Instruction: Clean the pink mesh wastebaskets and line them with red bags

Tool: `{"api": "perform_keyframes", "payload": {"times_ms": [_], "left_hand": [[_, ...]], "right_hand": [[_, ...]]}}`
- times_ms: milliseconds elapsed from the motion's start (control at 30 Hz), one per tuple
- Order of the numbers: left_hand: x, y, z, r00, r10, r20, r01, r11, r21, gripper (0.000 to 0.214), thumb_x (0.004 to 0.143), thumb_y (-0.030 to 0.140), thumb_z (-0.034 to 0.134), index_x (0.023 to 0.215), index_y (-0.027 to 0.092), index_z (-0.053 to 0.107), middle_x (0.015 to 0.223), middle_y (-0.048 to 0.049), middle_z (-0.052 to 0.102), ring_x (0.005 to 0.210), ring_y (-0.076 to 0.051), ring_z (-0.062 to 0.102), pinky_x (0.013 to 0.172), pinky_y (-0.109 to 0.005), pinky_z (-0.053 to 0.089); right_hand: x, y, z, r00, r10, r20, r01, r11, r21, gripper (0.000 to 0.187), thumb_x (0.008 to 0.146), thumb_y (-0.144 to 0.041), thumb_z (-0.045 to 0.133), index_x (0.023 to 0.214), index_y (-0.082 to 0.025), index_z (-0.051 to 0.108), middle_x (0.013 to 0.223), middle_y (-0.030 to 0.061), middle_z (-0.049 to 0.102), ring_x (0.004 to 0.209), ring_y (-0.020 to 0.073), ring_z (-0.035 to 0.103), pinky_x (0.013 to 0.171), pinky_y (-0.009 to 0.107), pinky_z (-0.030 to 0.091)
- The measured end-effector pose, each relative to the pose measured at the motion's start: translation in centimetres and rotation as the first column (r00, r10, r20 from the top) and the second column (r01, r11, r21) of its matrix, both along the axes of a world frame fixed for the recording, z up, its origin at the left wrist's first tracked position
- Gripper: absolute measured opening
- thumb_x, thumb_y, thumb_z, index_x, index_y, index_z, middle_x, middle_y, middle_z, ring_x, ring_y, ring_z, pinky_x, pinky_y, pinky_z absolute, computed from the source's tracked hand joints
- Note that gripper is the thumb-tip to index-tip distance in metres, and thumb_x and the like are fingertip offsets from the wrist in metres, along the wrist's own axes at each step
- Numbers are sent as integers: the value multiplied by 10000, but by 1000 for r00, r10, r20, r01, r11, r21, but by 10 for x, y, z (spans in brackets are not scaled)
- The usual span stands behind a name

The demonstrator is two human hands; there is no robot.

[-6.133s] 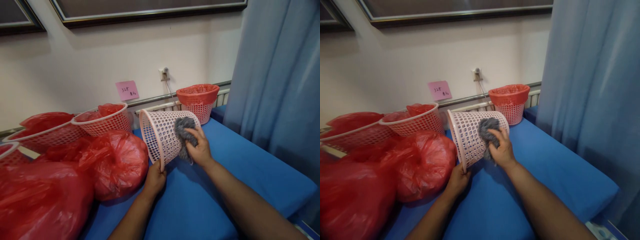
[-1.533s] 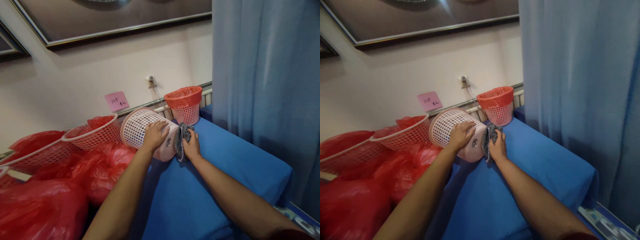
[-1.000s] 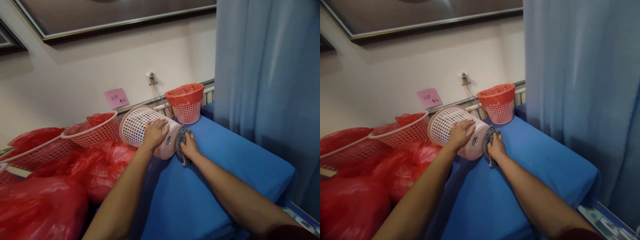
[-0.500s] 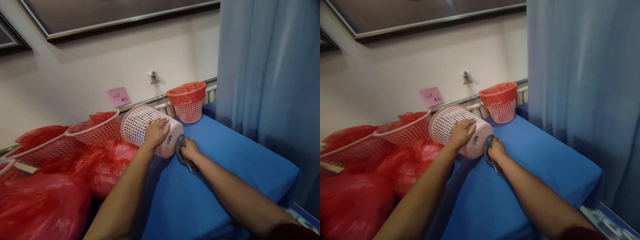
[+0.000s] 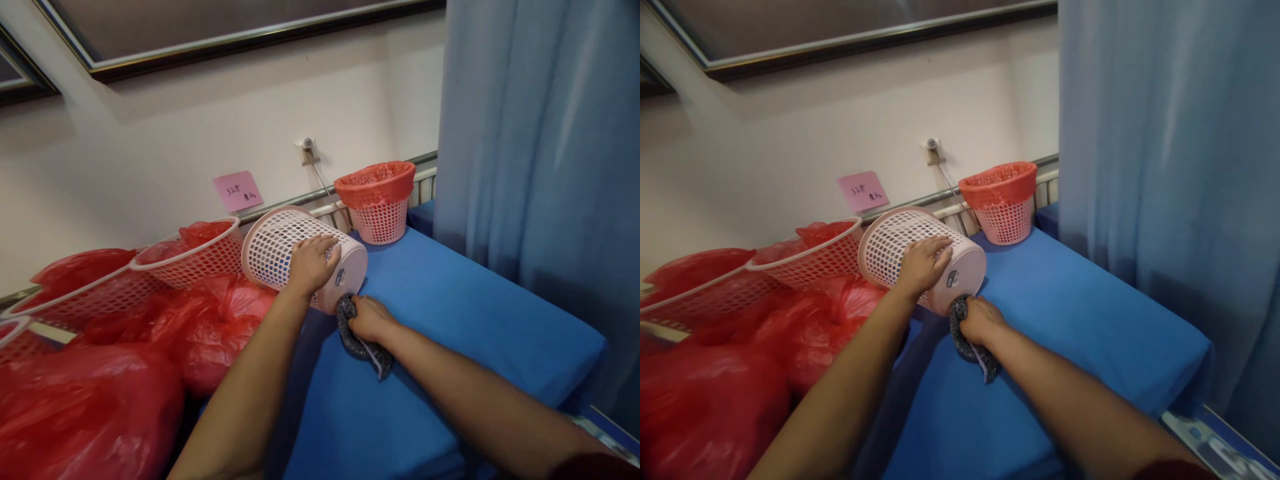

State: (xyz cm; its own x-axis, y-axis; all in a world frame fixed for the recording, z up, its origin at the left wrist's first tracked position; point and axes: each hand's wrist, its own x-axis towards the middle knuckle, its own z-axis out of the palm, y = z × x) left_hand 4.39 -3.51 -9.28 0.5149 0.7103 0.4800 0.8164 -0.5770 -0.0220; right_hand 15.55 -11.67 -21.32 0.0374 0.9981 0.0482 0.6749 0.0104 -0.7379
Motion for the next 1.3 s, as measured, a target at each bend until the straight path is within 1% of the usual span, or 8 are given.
{"api": "perform_keyframes", "payload": {"times_ms": [267,367,567,733,867,967,1067,1300], "left_hand": [[-1,1,1,1000,-8,-29,8,1000,-1,353,990,385,483,1225,275,722,1356,-26,703,1287,-264,613,1107,-472,402],[0,2,0,1000,-11,-25,11,1000,3,351,993,386,483,1224,274,723,1344,-26,711,1281,-262,619,1100,-461,411],[-1,2,0,1000,-3,-20,3,1000,2,347,992,385,486,1224,286,724,1353,-23,706,1297,-270,609,1111,-469,403],[-3,0,-1,1000,10,-19,-10,1000,-6,354,995,384,484,1240,279,717,1368,-26,695,1326,-271,589,1120,-482,394],[-2,-1,0,1000,-2,-25,2,1000,4,345,993,369,495,1236,265,716,1367,-24,696,1301,-264,606,1101,-473,406],[-2,0,3,999,-11,-35,10,1000,-19,351,1009,366,468,1229,263,720,1362,-27,700,1299,-262,606,1097,-470,406],[-3,1,4,998,-38,-51,36,998,-47,380,1033,367,412,1254,274,707,1381,-25,687,1317,-250,592,1111,-464,396],[-6,-1,2,999,-15,-52,15,1000,-11,380,1023,377,427,1252,268,711,1381,-34,687,1314,-252,597,1107,-457,408]], "right_hand": [[20,9,5,938,-245,-245,325,865,382,439,840,-208,537,1277,-170,559,1246,124,621,1174,239,598,1053,358,457],[6,-6,4,986,-56,-160,141,794,591,468,821,-208,552,1289,-186,563,1309,128,545,1161,245,592,1020,361,487],[-8,-19,2,965,119,232,-180,948,262,363,784,-174,592,1129,-248,678,1201,84,594,937,219,654,842,330,520],[25,1,9,976,-40,212,10,990,139,295,802,-174,572,1060,-208,710,1089,118,650,888,251,672,824,363,521],[47,4,15,948,-295,-123,314,790,526,411,818,-194,548,1218,-214,640,1271,120,566,1138,265,611,1000,384,497],[37,-4,11,996,-65,-58,87,670,737,456,795,-204,589,1247,-233,637,1412,112,477,1273,280,529,1083,418,462],[19,-3,0,984,133,123,-180,685,706,481,786,-170,608,1250,-285,654,1429,76,479,1281,272,517,1108,427,445],[43,46,-22,881,-360,-307,440,862,252,473,790,-121,539,1254,-171,608,1251,135,544,1150,256,604,1094,423,457]]}}
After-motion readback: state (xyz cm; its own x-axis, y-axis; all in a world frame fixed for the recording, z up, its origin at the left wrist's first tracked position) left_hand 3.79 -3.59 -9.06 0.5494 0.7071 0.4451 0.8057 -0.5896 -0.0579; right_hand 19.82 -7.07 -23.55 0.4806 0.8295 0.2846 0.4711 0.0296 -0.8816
